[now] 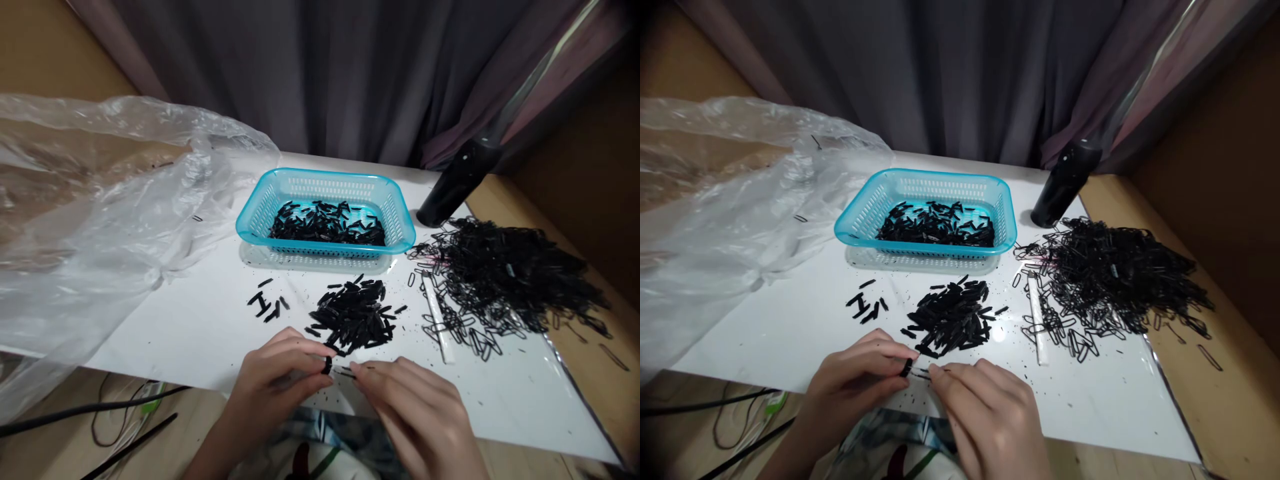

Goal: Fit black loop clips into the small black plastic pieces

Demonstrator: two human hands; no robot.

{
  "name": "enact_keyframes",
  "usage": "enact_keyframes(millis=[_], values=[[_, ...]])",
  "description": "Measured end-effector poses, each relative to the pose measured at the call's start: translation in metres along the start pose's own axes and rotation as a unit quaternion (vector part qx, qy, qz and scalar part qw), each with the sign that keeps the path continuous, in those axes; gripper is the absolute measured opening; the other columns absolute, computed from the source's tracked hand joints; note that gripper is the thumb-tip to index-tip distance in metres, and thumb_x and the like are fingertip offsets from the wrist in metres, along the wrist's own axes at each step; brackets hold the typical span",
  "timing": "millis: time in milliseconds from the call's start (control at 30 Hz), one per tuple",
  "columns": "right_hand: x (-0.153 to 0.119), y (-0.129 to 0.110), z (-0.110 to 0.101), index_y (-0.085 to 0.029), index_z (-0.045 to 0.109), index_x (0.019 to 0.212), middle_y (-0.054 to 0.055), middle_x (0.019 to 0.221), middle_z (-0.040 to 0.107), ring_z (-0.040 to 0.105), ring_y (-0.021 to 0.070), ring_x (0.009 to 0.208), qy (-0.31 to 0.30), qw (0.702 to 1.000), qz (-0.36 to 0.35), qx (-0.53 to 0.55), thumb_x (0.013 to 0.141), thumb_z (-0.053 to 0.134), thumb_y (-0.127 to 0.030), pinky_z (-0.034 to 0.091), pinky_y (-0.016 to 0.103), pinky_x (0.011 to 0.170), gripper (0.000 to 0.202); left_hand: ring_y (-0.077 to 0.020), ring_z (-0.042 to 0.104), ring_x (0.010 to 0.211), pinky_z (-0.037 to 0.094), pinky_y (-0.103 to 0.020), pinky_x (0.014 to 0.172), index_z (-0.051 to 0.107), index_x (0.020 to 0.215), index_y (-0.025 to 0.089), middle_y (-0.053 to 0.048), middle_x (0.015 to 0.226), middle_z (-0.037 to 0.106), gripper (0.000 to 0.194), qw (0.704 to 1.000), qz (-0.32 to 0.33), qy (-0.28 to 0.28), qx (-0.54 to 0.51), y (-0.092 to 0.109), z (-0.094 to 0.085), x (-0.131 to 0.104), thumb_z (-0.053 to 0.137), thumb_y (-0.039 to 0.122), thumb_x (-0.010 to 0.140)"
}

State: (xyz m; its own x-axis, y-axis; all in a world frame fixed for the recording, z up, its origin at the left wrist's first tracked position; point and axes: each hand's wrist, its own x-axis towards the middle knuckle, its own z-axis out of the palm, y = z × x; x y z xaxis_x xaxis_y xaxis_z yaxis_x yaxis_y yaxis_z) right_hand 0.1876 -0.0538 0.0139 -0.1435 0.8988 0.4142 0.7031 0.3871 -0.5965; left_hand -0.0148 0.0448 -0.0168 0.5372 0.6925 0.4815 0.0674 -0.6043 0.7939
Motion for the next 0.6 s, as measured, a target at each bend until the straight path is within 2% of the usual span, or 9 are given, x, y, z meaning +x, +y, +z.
enact_keyframes(millis=[167, 300, 500, 600], values=[[-0.0019, -0.0010, -0.0024, -0.019, 0.068, 0.113, 0.004, 0.099, 0.078, 0.071, 0.0172, 0.076, -0.012, 1.000, 0.013, -0.011, 0.095, 0.053, -0.007, 0.060, 0.026, 0.066, 0.027, -0.0132, 0.068, 0.075, 0.056, -0.021, 0.069, 0.076, 0.089, 0.021, -0.003, 0.090, 0.082, 0.000, 1.000, 0.000, -0.001, 0.007, -0.0010, 0.0010, -0.0013, 0.076, 0.021, 0.089], [-0.0010, 0.0008, -0.0031, -0.019, 0.069, 0.111, 0.004, 0.094, 0.077, 0.071, 0.0171, 0.074, -0.020, 1.000, 0.019, 0.011, 0.095, 0.052, -0.006, 0.058, 0.026, 0.063, 0.026, -0.0138, 0.068, 0.076, 0.056, -0.021, 0.069, 0.076, 0.091, 0.021, -0.003, 0.092, 0.082, 0.004, 1.000, 0.000, -0.012, 0.009, 0.0002, 0.0008, -0.0005, 0.076, 0.018, 0.088], [0.0053, -0.0010, 0.0006, -0.018, 0.071, 0.102, 0.003, 0.081, 0.076, 0.070, 0.0132, 0.068, 0.041, 0.993, 0.017, 0.108, 0.095, 0.054, -0.007, 0.056, 0.020, 0.061, 0.021, -0.0157, 0.068, 0.077, 0.056, -0.024, 0.068, 0.072, 0.086, 0.022, -0.002, 0.090, 0.081, 0.012, 0.999, -0.026, -0.037, -0.020, 0.0032, -0.0004, -0.0006, 0.073, 0.010, 0.087], [0.0051, -0.0071, -0.0004, -0.019, 0.072, 0.092, 0.001, 0.074, 0.075, 0.067, 0.0121, 0.058, 0.081, 0.987, 0.023, 0.137, 0.094, 0.057, -0.008, 0.055, 0.020, 0.055, 0.019, -0.0163, 0.067, 0.079, 0.056, -0.026, 0.071, 0.072, 0.092, 0.022, -0.003, 0.093, 0.080, 0.014, 0.998, -0.040, -0.043, -0.011, 0.0067, -0.0012, -0.0033, 0.070, 0.009, 0.089]])
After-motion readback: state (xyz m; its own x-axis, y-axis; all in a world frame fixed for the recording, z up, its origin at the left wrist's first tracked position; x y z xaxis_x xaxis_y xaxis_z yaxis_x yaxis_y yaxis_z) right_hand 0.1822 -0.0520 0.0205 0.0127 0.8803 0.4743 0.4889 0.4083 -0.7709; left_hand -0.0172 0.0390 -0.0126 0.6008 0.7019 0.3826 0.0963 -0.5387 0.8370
